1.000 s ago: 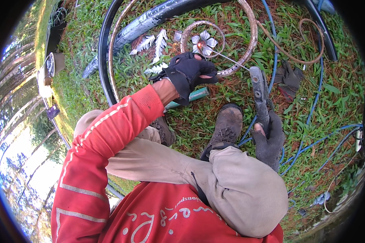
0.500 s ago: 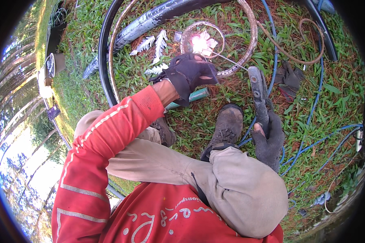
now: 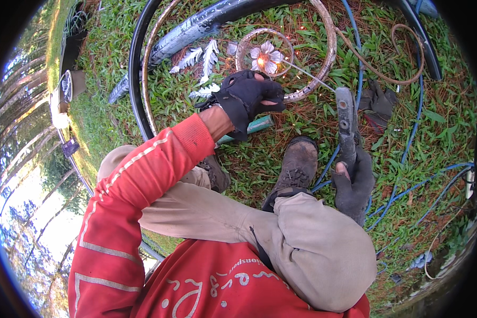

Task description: The person welds metal decorative elements together by hand on a grassy surface. The person uses a hammer and pliers to position metal pieces before applying a welding tool to fuse them.

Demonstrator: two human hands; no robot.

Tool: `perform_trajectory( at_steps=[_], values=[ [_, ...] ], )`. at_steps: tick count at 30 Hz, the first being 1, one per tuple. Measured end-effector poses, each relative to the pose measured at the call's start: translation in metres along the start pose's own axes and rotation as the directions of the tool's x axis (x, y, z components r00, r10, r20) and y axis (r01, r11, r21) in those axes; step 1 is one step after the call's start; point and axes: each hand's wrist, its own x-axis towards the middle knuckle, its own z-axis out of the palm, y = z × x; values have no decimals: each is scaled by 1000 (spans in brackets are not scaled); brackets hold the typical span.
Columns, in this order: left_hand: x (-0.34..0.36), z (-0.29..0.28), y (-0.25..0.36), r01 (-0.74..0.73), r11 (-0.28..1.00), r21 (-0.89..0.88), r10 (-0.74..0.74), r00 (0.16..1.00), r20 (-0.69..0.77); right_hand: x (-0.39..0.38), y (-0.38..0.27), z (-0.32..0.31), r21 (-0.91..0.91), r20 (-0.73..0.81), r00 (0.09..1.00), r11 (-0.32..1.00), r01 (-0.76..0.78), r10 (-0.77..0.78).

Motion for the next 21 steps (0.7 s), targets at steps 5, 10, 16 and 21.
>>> perform_trajectory(
  at_steps=[5,10,16,21],
  values=[
    [1,2,-11,-14,998,65,17,999,-48,3,-5,0,-108,41,998,993,56,-52],
    [3,5,-8,93,991,-96,-101,992,-79,4,1,-1,-123,41,998,990,62,-57],
    [8,2,22,337,815,-472,-411,910,-61,4,-3,1,-157,59,996,984,81,-73],
    [5,1,13,67,997,-29,-69,995,-69,5,-2,3,-111,54,996,991,76,-70]
  ],
)
